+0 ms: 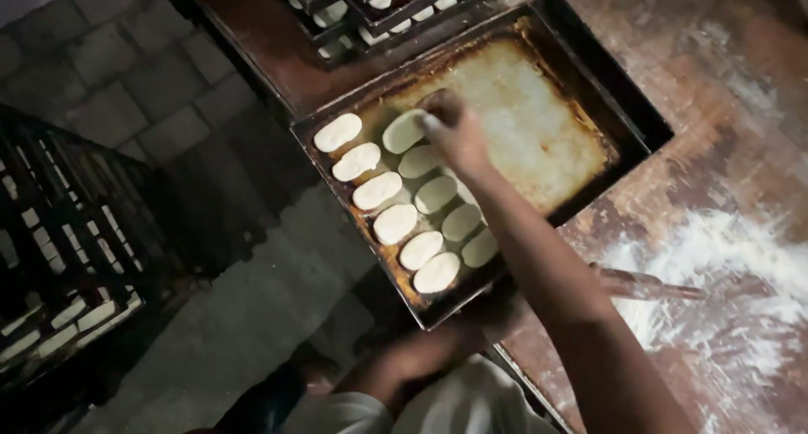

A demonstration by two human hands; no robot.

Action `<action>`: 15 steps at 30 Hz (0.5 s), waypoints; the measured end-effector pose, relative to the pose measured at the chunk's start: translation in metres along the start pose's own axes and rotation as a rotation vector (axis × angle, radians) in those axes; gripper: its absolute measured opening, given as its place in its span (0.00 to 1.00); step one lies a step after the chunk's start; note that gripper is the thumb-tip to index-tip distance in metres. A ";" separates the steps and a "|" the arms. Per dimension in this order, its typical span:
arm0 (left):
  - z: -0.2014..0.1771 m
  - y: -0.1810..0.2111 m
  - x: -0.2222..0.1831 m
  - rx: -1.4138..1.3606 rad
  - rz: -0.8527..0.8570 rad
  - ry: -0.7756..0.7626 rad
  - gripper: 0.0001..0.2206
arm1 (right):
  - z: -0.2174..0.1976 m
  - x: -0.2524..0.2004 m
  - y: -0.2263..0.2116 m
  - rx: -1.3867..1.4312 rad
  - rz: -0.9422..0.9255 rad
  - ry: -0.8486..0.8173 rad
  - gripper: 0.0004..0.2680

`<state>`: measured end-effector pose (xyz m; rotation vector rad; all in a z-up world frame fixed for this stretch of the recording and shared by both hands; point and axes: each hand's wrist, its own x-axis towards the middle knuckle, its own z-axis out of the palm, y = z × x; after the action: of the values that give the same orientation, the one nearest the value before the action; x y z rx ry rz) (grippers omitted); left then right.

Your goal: Rolling small pieces of dough into oval shapes using a rolling pin and arranging them on a baking tray.

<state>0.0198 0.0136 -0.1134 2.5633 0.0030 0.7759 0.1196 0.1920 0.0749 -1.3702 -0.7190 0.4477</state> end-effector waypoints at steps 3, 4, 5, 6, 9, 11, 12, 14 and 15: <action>-0.002 -0.007 -0.005 0.011 0.006 -0.062 0.21 | 0.001 -0.002 -0.005 -0.600 0.089 -0.059 0.10; -0.002 -0.007 -0.007 0.016 0.013 -0.092 0.21 | -0.003 -0.010 -0.017 -0.780 -0.049 0.013 0.13; -0.002 -0.004 -0.009 0.017 0.023 -0.122 0.21 | -0.010 -0.021 -0.031 -0.963 -0.185 0.087 0.16; -0.001 0.000 -0.011 0.007 0.037 -0.127 0.21 | -0.023 -0.038 -0.045 -0.971 -0.179 0.102 0.16; 0.000 0.015 -0.017 -0.007 0.100 -0.202 0.21 | -0.076 -0.105 -0.072 -0.841 -0.205 0.224 0.13; 0.004 0.033 -0.019 -0.019 0.161 -0.275 0.21 | -0.126 -0.174 -0.068 -0.839 -0.138 0.417 0.10; -0.026 0.037 -0.001 -0.041 0.199 -0.287 0.21 | -0.158 -0.208 -0.053 -0.856 -0.127 0.460 0.10; -0.077 0.054 0.034 -0.128 0.105 -0.109 0.16 | -0.220 -0.296 -0.027 -0.868 -0.048 0.700 0.10; -0.078 0.050 0.032 -0.173 0.164 -0.143 0.16 | -0.242 -0.336 -0.026 -0.893 -0.023 0.775 0.10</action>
<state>-0.0013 0.0061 -0.0177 2.4684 -0.3095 0.6202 0.0446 -0.2133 0.0229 -2.1653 -0.2613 -0.4996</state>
